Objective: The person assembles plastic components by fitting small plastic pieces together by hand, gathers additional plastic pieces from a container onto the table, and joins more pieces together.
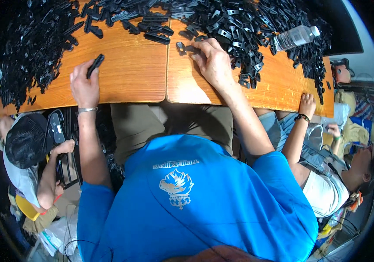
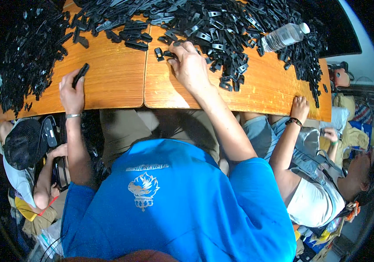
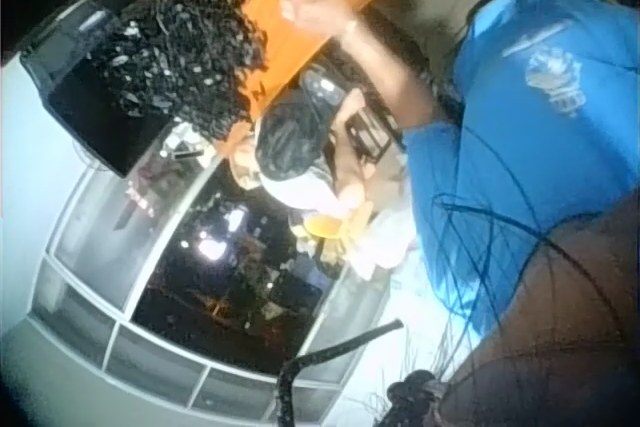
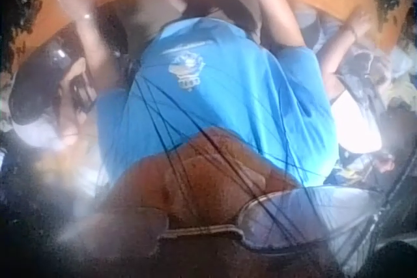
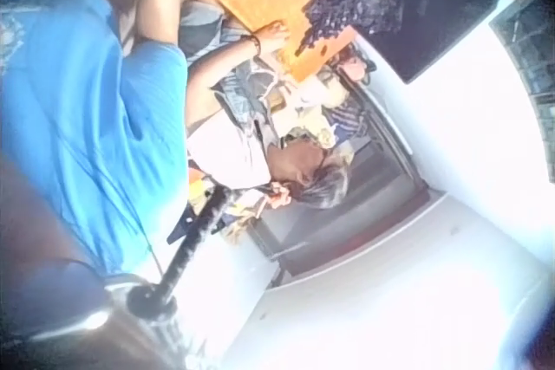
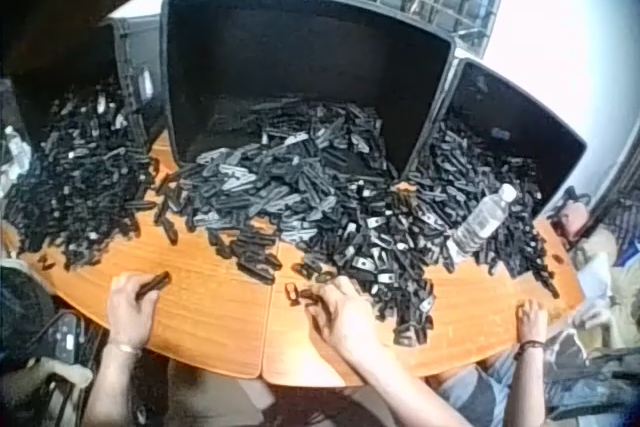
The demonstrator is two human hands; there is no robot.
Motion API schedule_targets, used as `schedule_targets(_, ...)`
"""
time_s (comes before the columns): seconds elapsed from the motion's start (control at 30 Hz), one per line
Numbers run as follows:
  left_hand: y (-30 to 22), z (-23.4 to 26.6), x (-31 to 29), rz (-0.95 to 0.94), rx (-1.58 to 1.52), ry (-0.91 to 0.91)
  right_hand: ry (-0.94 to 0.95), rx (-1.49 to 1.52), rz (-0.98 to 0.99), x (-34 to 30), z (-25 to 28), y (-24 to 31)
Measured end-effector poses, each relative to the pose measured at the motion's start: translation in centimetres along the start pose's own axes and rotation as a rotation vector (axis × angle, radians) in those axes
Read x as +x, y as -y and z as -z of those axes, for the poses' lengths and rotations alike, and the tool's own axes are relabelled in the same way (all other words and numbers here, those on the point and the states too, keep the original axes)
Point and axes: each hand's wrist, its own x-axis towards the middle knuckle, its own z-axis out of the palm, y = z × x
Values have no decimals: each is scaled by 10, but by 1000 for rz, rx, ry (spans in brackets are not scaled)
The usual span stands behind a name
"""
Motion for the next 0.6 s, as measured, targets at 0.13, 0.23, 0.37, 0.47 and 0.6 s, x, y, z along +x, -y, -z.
schedule_targets(0.13, -11, -4, -10, -51, -67, -34, 64, -13, 29, 1, -6, 2)
schedule_targets(0.23, -20, 0, -12, -71, -153, -40, 42, -33, 47, 8, -7, 4)
schedule_targets(0.37, -40, 0, -12, 21, -265, -73, 168, -154, 38, 16, -1, 11)
schedule_targets(0.47, -42, 0, -12, 53, -274, -67, 220, -136, 22, 15, 2, 2)
schedule_targets(0.6, -43, 0, -17, 106, -283, -16, 90, 118, 28, 4, 5, 21)
